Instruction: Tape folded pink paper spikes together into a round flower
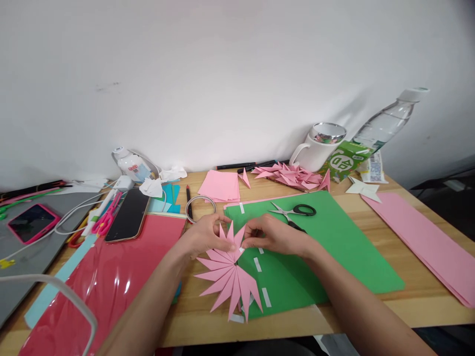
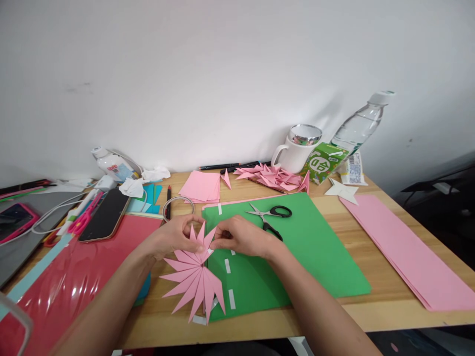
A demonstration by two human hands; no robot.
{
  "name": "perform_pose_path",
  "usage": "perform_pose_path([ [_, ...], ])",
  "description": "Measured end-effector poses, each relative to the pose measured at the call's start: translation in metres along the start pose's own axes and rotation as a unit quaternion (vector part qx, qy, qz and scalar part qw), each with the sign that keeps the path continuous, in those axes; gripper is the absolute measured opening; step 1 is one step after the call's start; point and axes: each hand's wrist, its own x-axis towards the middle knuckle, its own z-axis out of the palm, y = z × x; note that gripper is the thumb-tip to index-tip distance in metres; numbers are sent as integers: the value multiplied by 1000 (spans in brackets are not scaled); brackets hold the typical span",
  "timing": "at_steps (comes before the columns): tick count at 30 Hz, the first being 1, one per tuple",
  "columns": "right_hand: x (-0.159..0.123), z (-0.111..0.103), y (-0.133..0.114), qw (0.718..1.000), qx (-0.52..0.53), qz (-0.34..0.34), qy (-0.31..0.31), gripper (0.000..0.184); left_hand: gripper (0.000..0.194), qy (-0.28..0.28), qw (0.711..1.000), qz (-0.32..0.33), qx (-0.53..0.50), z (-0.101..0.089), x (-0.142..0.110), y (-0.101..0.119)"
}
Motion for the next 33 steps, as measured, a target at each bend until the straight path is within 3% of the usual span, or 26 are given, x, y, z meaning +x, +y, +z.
perform_pose_path([
  [17, 0, 6, -2, 997, 54, 39, 34, 27, 70, 10, 1000, 10, -21, 1, 1, 0],
  [22, 2, 13, -4, 985, 134, 86, 61, 25, 66, 41, 998, 4, -37, 1, 2, -2],
  [26, 5, 19, -4, 965, 221, 118, 76, 33, 59, 23, 994, 19, -104, 0, 3, -3],
  [33, 2, 15, -11, 951, 277, 111, 82, 39, 37, 6, 990, 36, -138, -4, 2, 0],
])
